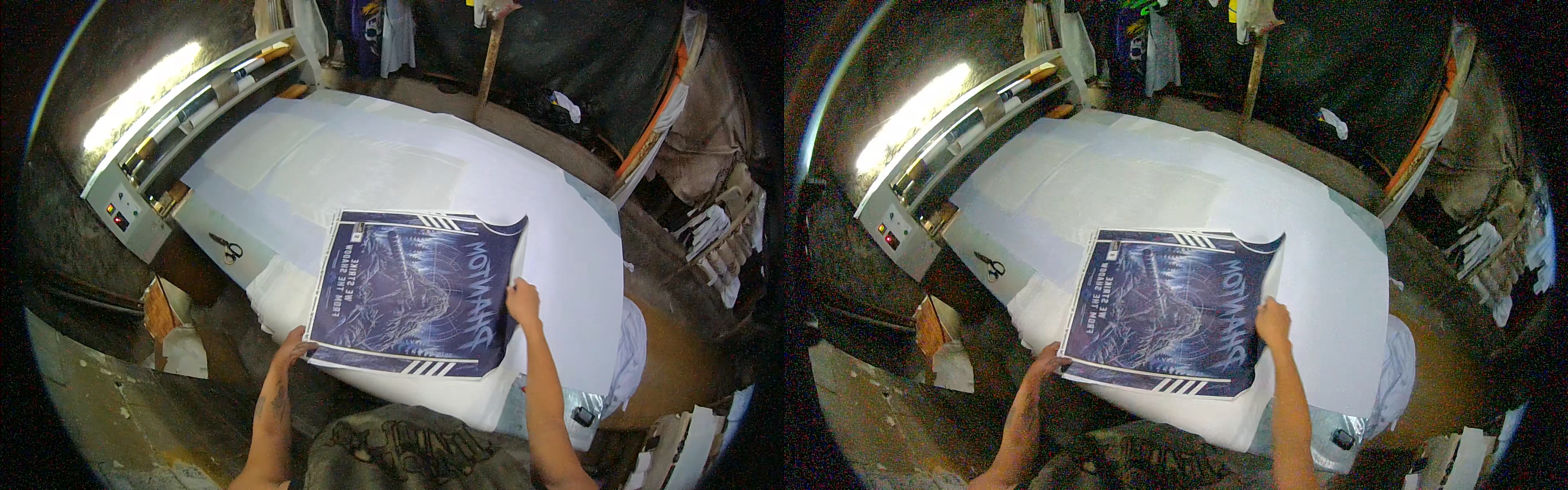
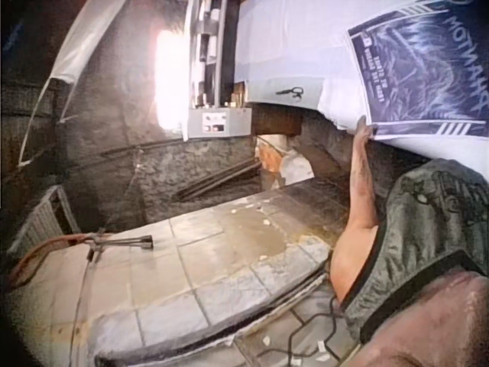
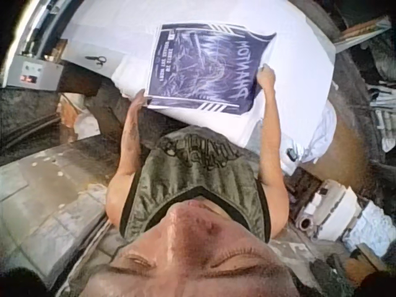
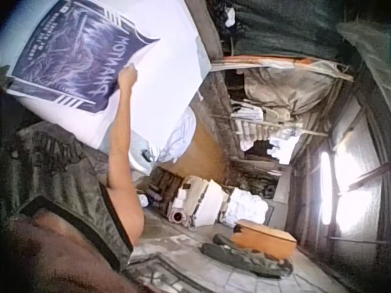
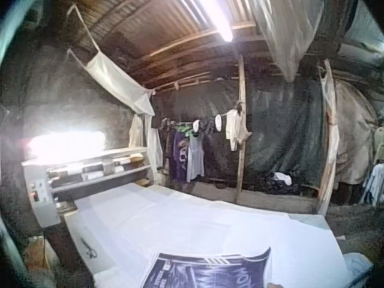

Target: The person cuts a large white sheet of fabric on a heat press using scissors, then places a printed t-shirt template on the fabric to measure and cut around it. The person folds the cut fabric and places it on a nearby table.

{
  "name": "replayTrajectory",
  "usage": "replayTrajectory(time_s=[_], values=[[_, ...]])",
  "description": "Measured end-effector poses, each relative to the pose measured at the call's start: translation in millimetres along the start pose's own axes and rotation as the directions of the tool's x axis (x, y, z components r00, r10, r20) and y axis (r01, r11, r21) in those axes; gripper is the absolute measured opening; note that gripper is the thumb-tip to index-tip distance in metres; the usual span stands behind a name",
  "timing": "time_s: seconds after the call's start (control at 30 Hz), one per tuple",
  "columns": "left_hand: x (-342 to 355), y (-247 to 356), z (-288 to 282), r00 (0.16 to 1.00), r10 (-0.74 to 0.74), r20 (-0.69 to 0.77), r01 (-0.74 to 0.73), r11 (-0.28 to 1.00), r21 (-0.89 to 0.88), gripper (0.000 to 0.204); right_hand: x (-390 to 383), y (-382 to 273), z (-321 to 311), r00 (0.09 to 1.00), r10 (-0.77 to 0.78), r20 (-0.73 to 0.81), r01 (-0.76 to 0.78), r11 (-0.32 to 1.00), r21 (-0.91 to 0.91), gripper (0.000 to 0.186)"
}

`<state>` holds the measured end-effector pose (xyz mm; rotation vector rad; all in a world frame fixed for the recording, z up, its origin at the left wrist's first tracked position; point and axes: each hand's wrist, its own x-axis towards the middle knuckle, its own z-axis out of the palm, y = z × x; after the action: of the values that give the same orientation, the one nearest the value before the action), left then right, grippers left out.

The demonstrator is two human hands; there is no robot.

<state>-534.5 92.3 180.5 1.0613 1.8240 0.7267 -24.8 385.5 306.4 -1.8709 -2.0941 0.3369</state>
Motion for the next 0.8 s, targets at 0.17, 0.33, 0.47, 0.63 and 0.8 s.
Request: replayTrajectory(time_s=[0.17,0.33,0.47,0.63,0.8], values=[[18,-7,17,0.993,-0.089,-0.072,0.077,0.985,-0.155,0.047,-54,-130,41,0.939,-0.338,0.064,0.344,0.919,-0.194,0.014],[38,-4,17,0.974,0.051,-0.223,-0.06,0.998,-0.034,0.046,-71,-214,77,0.953,-0.296,0.059,0.302,0.931,-0.206,0.01],[27,-41,-40,0.986,-0.005,-0.168,-0.024,0.985,-0.169,0.042,-25,-193,43,0.988,0.073,-0.139,-0.091,0.987,-0.13,0.022],[13,-90,-116,0.998,-0.043,-0.056,0.024,0.953,-0.303,0.062,15,-42,-2,0.909,0.242,-0.338,-0.241,0.969,0.047,0.025],[27,-104,-143,0.993,0.006,0.121,0.044,0.914,-0.404,0.078,-20,41,68,0.898,0.382,-0.218,-0.392,0.92,-0.004,0.029]])
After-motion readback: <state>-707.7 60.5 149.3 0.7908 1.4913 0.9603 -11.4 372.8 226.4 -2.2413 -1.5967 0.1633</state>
